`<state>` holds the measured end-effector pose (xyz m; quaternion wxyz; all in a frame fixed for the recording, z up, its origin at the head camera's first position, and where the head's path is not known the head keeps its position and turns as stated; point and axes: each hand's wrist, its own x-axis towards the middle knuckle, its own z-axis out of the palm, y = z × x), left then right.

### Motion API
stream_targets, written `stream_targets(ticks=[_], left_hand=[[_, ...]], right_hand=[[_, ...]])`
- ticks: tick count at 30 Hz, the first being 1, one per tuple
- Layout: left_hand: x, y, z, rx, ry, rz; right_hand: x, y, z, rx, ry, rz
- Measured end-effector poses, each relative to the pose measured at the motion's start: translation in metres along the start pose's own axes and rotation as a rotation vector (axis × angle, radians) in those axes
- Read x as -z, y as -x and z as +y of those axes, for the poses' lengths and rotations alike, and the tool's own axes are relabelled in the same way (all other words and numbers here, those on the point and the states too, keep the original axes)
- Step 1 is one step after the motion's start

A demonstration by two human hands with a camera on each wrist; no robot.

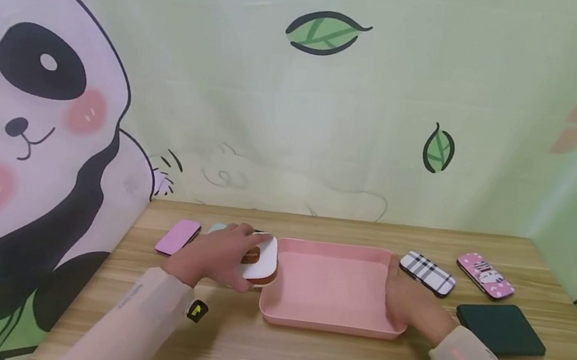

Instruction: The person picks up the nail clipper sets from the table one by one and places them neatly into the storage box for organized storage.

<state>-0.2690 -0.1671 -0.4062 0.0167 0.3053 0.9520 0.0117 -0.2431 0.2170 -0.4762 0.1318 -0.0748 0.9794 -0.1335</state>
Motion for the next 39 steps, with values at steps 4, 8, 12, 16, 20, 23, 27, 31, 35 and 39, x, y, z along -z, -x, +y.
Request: stream_targets(ticks=[4, 8, 12, 16, 20, 23, 27, 31, 35, 39], left_hand=[[0.003, -0.007, 0.009, -0.051, 0.014, 0.003], [0.004, -0.017, 0.018, -0.08, 0.018, 0.0], [0.004, -0.027, 0.026, -0.087, 0.017, -0.005], [0.003, -0.036, 0.032, -0.08, 0.022, -0.031], [0.002, -0.045, 0.038, -0.083, 0.016, -0.044], [0.001, -0.051, 0.042, -0.101, 0.011, -0.049], [-0.001, -0.058, 0.045, -0.116, 0.013, -0.073], [-0.005, -0.062, 0.045, -0.097, 0.025, -0.107], [-0.009, -0.065, 0.046, -0.072, 0.036, -0.13], [-0.011, -0.068, 0.048, -0.063, 0.042, -0.145]], right_hand=[[0.0, 0.001, 0.0, -0.003, -0.019, -0.005], [0.001, 0.003, -0.001, -0.003, -0.022, -0.005], [0.002, 0.003, -0.001, -0.003, -0.018, -0.007], [0.002, 0.003, -0.002, 0.0, -0.016, -0.011], [0.003, 0.003, -0.002, 0.001, -0.022, -0.011], [0.003, 0.003, -0.002, 0.0, -0.019, -0.006], [0.003, 0.003, -0.001, 0.002, 0.002, 0.0], [0.003, 0.004, -0.002, 0.012, 0.013, 0.005], [0.004, 0.004, -0.003, 0.0, 0.005, -0.001], [0.004, 0.004, -0.002, -0.006, 0.004, -0.003]])
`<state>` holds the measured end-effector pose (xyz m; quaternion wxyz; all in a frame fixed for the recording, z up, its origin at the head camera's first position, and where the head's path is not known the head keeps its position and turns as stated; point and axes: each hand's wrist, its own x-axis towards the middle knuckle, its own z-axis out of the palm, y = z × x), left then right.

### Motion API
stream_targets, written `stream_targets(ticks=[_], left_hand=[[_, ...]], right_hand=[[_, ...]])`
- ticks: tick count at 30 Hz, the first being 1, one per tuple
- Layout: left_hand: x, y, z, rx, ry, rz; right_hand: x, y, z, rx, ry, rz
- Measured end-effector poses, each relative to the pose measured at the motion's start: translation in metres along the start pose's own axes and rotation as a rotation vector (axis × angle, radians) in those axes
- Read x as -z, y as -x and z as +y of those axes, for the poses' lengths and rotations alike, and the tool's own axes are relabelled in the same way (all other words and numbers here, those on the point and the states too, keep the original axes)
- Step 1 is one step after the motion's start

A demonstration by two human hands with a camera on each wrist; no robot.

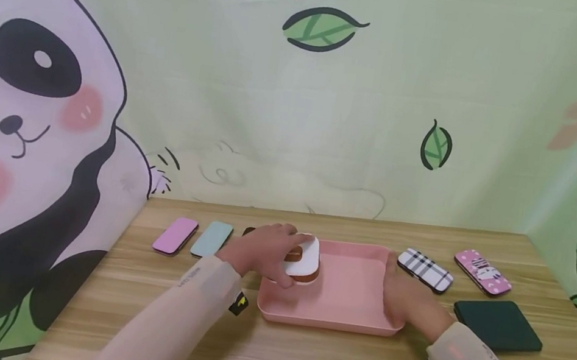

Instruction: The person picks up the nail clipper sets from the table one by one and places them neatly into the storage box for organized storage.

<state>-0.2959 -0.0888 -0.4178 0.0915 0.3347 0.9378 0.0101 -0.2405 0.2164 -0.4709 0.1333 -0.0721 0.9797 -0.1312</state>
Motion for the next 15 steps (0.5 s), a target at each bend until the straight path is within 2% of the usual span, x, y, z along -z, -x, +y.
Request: stream_targets(ticks=[15], left_hand=[[-0.011, -0.011, -0.007, 0.008, -0.027, -0.01]], right_hand=[[-0.001, -0.001, 0.0, 0.012, 0.033, 0.007]])
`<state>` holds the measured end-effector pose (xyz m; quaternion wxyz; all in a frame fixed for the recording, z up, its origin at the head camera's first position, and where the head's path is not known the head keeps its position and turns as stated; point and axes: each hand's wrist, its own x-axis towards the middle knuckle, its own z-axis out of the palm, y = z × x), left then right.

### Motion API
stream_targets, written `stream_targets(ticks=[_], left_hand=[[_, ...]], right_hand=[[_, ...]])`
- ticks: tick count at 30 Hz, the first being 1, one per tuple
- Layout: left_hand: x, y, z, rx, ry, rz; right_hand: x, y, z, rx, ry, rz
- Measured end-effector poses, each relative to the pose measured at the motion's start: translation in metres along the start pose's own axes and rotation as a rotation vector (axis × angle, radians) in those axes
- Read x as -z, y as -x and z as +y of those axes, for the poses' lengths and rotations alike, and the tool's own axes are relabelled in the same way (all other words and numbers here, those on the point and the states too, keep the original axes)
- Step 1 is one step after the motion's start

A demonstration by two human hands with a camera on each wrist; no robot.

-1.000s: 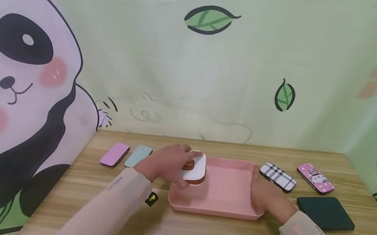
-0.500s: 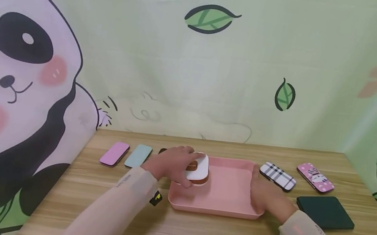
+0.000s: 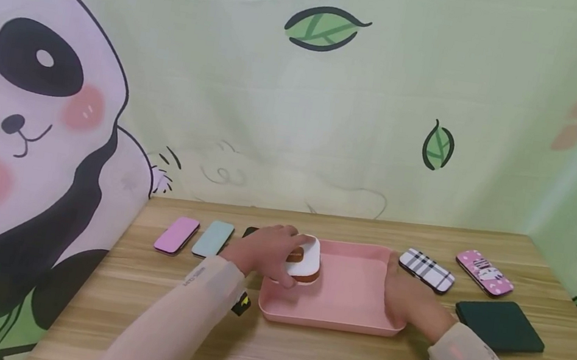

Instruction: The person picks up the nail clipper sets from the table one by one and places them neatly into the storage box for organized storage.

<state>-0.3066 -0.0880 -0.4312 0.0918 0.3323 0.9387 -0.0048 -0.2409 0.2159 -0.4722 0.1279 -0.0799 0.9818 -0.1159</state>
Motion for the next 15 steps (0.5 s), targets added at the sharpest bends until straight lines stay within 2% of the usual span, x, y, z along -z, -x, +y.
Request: stream_targets(ticks=[5, 12, 15], left_hand=[[0.003, -0.002, 0.003, 0.006, -0.006, 0.001], [0.01, -0.003, 0.014, -0.034, -0.001, -0.017], [0.01, -0.005, 0.016, -0.031, -0.011, -0.019]], right_hand=[[0.0, 0.0, 0.001, -0.011, -0.001, -0.008], [-0.001, -0.001, 0.001, 0.002, 0.006, -0.01], [-0.002, -0.001, 0.0, 0.005, 0.005, -0.007]])
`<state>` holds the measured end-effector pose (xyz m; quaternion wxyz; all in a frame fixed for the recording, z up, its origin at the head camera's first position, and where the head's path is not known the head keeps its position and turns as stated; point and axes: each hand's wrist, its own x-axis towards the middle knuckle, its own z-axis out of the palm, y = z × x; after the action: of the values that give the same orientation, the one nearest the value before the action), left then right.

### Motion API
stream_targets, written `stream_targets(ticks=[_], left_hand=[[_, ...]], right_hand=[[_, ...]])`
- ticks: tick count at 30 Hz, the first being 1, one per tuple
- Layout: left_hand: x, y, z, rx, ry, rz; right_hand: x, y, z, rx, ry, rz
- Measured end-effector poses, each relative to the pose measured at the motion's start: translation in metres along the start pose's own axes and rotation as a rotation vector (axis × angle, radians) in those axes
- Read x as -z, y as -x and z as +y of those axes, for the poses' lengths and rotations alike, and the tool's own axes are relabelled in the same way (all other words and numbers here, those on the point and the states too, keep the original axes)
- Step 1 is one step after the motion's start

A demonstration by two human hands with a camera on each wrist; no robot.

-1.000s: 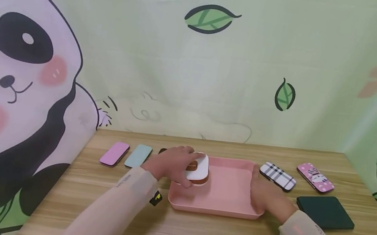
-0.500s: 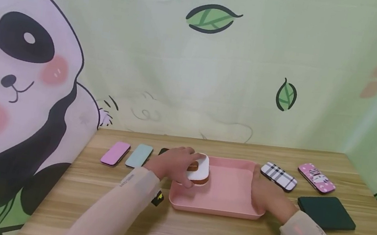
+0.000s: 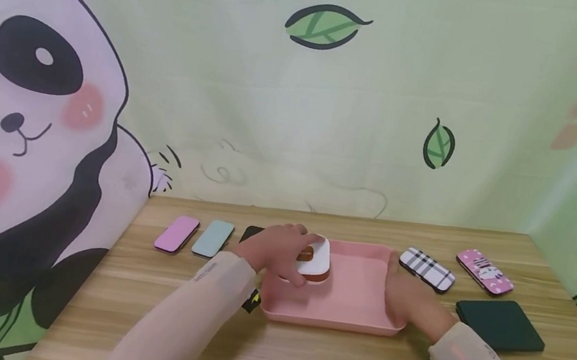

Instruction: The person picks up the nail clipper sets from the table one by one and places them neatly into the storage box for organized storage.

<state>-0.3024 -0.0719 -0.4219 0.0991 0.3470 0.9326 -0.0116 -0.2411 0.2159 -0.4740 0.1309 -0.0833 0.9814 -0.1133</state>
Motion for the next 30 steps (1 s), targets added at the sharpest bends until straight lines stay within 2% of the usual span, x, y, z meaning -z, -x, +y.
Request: stream_targets(ticks=[8, 21, 25, 30], left_hand=[[-0.007, -0.001, -0.004, 0.029, -0.014, -0.031], [-0.02, -0.005, -0.007, 0.089, 0.039, -0.013], [-0.02, -0.003, -0.007, 0.082, 0.031, 0.003], [-0.023, -0.001, -0.008, 0.061, -0.026, 0.028]], right_hand=[[0.001, 0.0, -0.001, 0.003, 0.013, -0.001], [0.002, 0.002, -0.003, -0.02, -0.004, -0.021], [0.003, 0.002, -0.004, -0.025, 0.002, -0.016], [0.002, 0.001, -0.004, -0.014, 0.057, 0.003]])
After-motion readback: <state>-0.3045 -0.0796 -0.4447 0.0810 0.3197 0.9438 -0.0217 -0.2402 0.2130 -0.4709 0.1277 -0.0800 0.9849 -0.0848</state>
